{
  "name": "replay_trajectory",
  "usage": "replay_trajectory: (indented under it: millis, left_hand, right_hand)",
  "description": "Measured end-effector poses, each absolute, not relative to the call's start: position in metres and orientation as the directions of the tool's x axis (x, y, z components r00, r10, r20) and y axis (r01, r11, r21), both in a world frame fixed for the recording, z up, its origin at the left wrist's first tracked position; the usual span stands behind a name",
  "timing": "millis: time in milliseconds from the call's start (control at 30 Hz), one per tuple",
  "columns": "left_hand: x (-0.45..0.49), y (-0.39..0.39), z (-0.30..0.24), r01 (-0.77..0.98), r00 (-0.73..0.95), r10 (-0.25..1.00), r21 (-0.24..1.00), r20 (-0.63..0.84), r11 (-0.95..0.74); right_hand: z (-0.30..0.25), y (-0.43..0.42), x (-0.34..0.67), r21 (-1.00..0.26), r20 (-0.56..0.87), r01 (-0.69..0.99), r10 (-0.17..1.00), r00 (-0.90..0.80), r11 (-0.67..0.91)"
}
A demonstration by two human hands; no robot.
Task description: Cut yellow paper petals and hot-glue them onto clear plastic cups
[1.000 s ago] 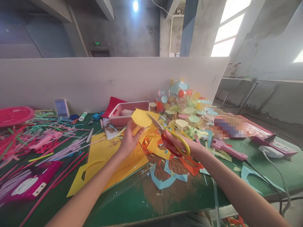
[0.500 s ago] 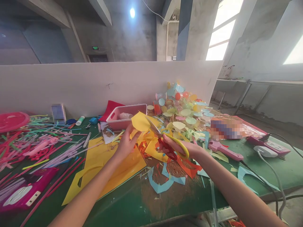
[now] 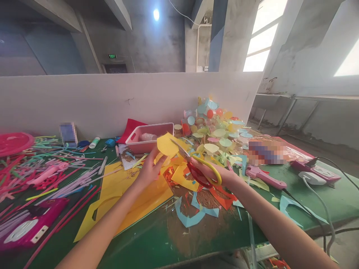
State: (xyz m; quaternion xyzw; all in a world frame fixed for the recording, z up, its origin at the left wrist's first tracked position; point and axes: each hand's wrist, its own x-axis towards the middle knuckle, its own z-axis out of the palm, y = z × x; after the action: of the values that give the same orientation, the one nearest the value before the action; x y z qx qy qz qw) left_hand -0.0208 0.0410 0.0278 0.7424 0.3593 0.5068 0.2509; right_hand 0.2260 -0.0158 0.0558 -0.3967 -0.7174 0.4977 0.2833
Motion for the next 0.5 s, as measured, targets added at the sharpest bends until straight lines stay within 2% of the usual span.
replay_trajectory:
  millis: [100, 300, 500]
  left_hand:
    - [-0.018, 0.036, 0.033, 0.248, 0.228, 0.778, 0.738, 0.585, -0.628]
    - [-0.015, 0.030, 0.034, 0.208, 0.213, 0.812, 0.787, 0.543, -0.581]
    - [-0.016, 0.038, 0.026, 0.172, 0.141, 0.825, 0.807, 0.547, -0.564]
  right_hand:
    - [0.057, -0.017, 0.226, -0.934, 0.033, 0.288, 0.850, -0.526, 0.214]
    - [0.049, -0.012, 0.230, -0.966, 0.005, 0.192, 0.753, -0.658, 0.175]
    - [0.047, -0.010, 0.230, -0.971, -0.013, 0.186, 0.739, -0.673, 0.152]
